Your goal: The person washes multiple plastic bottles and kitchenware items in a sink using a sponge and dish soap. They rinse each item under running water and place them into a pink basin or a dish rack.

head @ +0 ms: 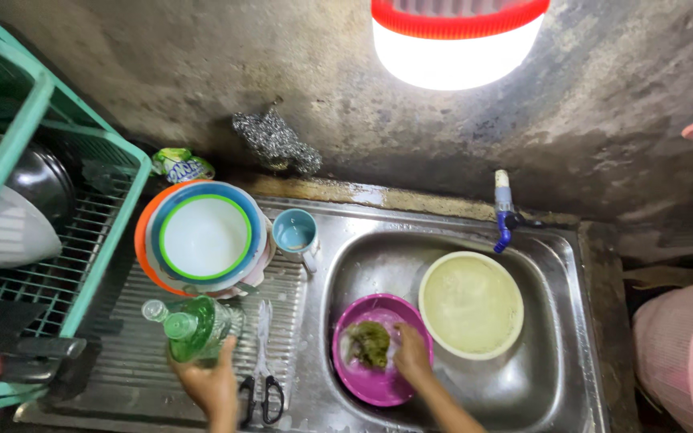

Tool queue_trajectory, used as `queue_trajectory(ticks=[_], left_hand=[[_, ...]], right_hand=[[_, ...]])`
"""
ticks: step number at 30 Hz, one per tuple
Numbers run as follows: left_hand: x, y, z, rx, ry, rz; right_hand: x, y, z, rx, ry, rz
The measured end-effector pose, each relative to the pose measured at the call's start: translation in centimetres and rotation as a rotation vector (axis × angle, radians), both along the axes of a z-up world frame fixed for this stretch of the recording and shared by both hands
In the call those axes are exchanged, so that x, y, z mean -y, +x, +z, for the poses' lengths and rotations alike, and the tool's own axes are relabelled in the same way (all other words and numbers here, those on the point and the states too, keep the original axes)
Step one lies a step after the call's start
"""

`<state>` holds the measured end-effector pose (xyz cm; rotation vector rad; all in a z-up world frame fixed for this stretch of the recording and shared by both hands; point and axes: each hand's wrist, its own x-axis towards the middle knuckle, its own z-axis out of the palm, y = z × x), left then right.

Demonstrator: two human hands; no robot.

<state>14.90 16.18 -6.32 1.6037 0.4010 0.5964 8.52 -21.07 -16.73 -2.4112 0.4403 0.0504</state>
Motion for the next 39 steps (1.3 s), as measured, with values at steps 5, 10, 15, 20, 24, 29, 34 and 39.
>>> queue_trajectory(ticks=[5, 10, 15, 20, 24, 29, 34, 39], left_hand=[[8.0, -3.7, -3.9, -0.339, 0.2, 0.013], [16.5, 4.5, -6.6, -0.325, 0.217, -0.247], [18.5, 13.3, -6.4, -0.509, 0.389, -0.212], [17.3, 14.4, -5.5, 0.032, 0.489, -0.085], [15.4, 14.1, -5.1, -0.358, -0.148, -0.257], [16.4, 8.6, -6.1, -0.793, -1.255, -0.343], [16.8, 1.7, -6.5, -0.733, -1.343, -0.418], [15.4, 1.7, -1.6, -0.694, -1.028, -0.371]], right_hand=[[-3.8, -0.2, 3.2, 0.066, -0.079, 0.369], [-4.5, 0.6, 1.4, -0.074, -0.044, 0.255], [-2.1, 0.2, -1.3, -0.416, 0.768, -0.328], [2.6, -2.5, 2.1, -0.21, 1.511, -0.42], [3.1, -1.9, 9.0, 0.153, 1.25, -0.249], [-2.5, 0.2, 22.3, 0.454, 0.756, -0.13], [-10.7, 1.1, 28.4, 0.619, 0.081, 0.277], [-10.3, 4.8, 25.7, 0.766, -0.152, 0.24]])
